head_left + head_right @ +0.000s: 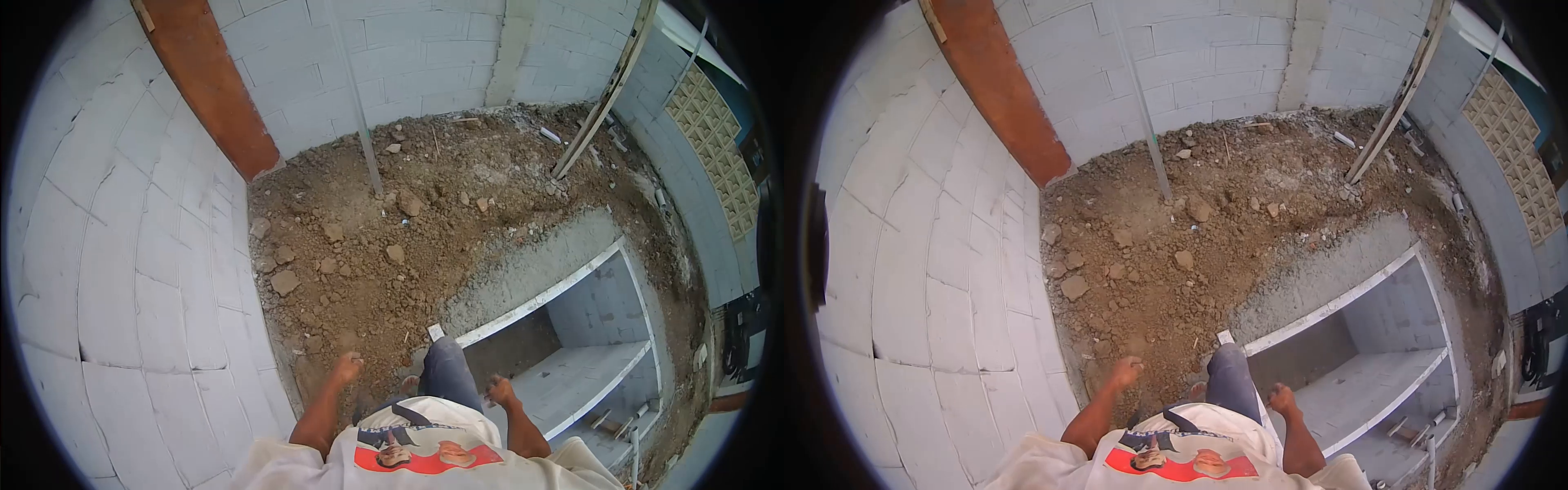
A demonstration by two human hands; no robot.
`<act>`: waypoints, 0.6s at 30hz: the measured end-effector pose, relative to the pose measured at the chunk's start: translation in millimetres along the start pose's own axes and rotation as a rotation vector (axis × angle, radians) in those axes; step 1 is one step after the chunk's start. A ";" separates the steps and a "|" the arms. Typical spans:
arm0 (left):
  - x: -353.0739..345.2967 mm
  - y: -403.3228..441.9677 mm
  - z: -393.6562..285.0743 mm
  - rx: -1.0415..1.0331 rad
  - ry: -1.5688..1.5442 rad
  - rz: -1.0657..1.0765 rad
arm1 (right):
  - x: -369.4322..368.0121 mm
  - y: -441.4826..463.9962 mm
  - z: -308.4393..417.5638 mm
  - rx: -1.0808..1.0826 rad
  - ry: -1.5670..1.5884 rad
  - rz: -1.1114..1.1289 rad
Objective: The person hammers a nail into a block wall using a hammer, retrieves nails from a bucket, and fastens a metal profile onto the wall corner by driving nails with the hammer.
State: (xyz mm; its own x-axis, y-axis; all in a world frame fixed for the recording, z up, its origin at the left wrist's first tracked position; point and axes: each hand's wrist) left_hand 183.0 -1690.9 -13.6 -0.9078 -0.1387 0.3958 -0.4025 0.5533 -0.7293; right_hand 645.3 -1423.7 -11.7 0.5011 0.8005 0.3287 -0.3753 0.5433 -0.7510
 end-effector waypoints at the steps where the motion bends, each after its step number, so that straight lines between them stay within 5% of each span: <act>1: 10.1 20.6 15.1 -0.001 0.095 0.001 | 6.6 22.9 38.0 -0.040 -0.082 0.017; 4: 13.0 26.0 29.3 0.052 0.175 -0.088 | 19.1 57.0 93.6 -0.035 -0.136 0.099; 8: 5.7 53.2 50.1 0.249 -0.280 -0.033 | 34.2 155.9 150.6 -0.011 -0.252 0.194; 10: 19.5 80.6 47.9 0.296 -0.384 -0.057 | 45.3 191.5 244.6 -0.055 -0.277 0.214; 13: 67.0 118.1 12.3 0.285 -0.284 -0.015 | 64.2 315.5 326.2 0.234 -0.370 0.246; 16: 109.5 183.8 -26.9 0.226 -0.236 -0.023 | 83.7 417.8 441.2 0.287 -0.476 0.092; 18: 149.3 237.1 -55.7 0.447 -0.090 0.102 | 94.3 476.0 517.7 0.448 -0.514 -0.021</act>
State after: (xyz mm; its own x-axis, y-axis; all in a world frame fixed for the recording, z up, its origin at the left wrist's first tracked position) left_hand -41.3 -1534.6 -96.3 -0.9440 -0.1836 0.2741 -0.3041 0.1622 -0.9387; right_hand 110.2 -958.7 -41.7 0.1199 0.7468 0.6541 -0.7116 0.5241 -0.4679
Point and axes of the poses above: each hand's wrist, its own y-axis towards the middle knuckle, its own x-axis out of the back of the hand, z = x × y, and after that the axes turned 6 degrees about z, right-handed
